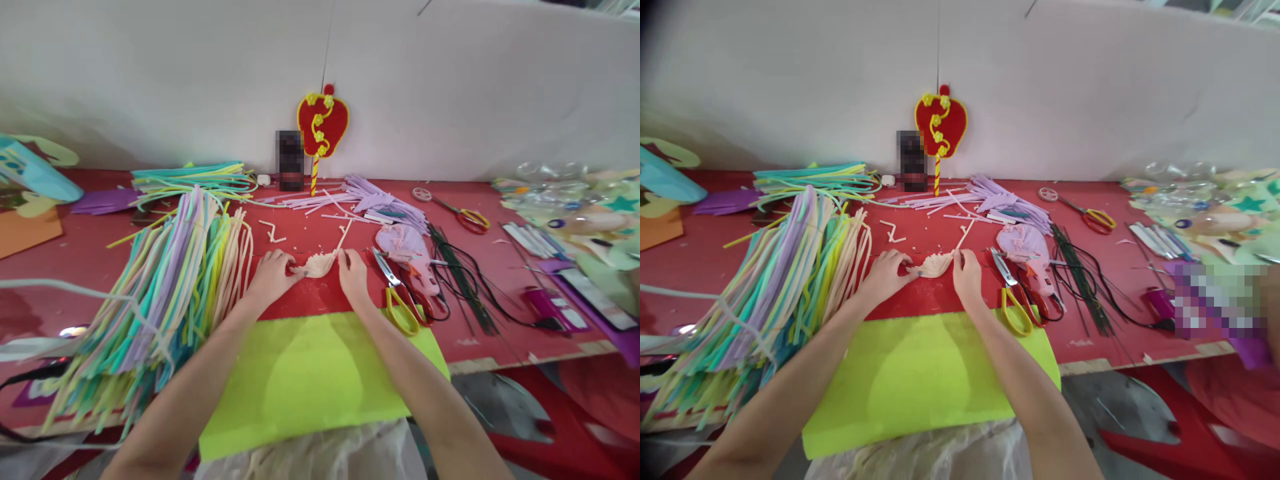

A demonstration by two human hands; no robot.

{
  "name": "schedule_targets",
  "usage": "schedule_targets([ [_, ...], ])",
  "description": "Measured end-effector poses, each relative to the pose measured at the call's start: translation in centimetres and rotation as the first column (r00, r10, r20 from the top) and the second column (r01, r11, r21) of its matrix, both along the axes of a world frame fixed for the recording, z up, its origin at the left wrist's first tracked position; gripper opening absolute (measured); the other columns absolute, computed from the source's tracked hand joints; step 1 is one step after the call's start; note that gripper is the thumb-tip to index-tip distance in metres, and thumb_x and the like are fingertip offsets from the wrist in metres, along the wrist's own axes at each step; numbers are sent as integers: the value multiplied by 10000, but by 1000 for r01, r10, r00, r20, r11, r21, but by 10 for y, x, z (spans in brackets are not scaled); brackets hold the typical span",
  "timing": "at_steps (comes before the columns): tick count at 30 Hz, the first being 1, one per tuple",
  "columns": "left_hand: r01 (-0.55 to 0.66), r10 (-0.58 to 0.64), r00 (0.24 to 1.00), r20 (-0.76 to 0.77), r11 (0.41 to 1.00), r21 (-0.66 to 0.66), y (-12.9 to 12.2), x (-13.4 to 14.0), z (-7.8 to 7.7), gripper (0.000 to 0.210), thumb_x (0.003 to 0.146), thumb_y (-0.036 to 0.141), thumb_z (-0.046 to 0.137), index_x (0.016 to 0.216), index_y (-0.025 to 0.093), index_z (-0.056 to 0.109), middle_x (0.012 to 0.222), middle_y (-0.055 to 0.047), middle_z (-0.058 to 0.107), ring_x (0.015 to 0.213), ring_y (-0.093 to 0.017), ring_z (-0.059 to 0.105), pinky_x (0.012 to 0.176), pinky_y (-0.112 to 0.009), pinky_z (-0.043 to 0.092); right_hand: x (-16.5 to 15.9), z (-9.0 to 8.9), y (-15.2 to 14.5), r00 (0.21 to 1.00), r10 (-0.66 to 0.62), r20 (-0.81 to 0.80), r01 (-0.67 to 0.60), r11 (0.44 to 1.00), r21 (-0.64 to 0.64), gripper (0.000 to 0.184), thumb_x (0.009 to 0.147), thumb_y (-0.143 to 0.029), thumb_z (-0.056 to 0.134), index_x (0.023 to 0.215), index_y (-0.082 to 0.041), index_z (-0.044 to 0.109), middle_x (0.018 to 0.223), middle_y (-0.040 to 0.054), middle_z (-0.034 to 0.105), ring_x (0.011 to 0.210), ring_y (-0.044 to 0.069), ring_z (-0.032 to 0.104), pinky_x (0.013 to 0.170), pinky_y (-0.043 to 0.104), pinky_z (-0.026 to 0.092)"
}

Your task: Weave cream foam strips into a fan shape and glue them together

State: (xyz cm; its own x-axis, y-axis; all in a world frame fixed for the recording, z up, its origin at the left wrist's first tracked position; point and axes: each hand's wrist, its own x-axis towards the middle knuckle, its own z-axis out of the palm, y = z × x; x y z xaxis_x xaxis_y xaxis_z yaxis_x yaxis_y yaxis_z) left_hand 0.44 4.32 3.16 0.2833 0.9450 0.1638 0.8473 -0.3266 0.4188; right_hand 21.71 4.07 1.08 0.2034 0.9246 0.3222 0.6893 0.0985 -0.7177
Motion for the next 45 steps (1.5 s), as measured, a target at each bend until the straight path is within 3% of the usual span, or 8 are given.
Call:
schedule_targets([
  [6,-73,73,988,-138,997,9,-11,27,8,439,705,510,708,945,165,579,1024,-99,571,987,-269,521,861,-401,390,-9,7,11,979,-128,156,149,980,-131,271,948,-361,348,904,-190,553,784,78,660,727,203,612,665,287,398],
  [12,-18,17,1000,-16,997,-69,0,34,1,341,695,368,749,929,178,590,1015,-85,597,983,-281,524,826,-408,375,-11,15,22,973,-224,58,231,940,-252,259,921,-429,398,905,-212,539,747,89,679,644,219,626,612,298,403],
  [22,13,-8,990,140,999,-38,-2,36,-6,225,723,267,701,906,208,583,982,-16,620,970,-216,527,844,-366,342,-5,14,9,996,-92,-10,93,996,5,223,874,-356,452,983,-183,542,915,104,642,845,227,603,707,326,451],
  [26,-1,5,987,158,1000,-26,-2,36,-9,247,703,224,696,918,214,573,994,-20,616,981,-220,527,860,-371,353,-5,15,10,984,-40,-176,32,999,-44,297,835,-357,520,1069,-175,538,921,99,651,855,227,613,787,380,466],
  [31,3,5,983,184,999,-44,0,35,-11,244,713,219,686,926,225,569,1010,-22,615,1005,-225,529,895,-394,353,3,7,21,803,-55,-594,-22,992,-122,441,737,-386,645,1105,-174,526,764,28,660,742,197,651,711,343,510],
  [38,-10,15,946,324,1000,-17,-2,33,-6,444,727,279,720,1124,250,522,1163,-50,584,1133,-252,499,988,-445,349,-1,19,21,670,-44,-741,-61,992,-114,559,642,-292,737,1164,-198,560,774,-5,697,753,174,661,763,332,508],
  [41,-127,89,842,532,991,35,-2,33,-3,566,771,333,689,1269,262,430,1306,-85,510,1237,-251,450,1050,-456,338,-8,24,19,524,-18,-851,-61,996,-59,392,659,-316,742,1016,-210,622,837,1,705,801,160,657,788,322,507],
  [45,-160,131,612,780,986,-41,3,32,-7,421,856,363,580,1239,241,454,1286,-99,538,1164,-198,539,1010,-395,425,-16,26,17,347,-18,-938,-49,998,-37,238,638,-294,772,784,-200,611,816,-17,688,798,136,645,802,306,511],
])
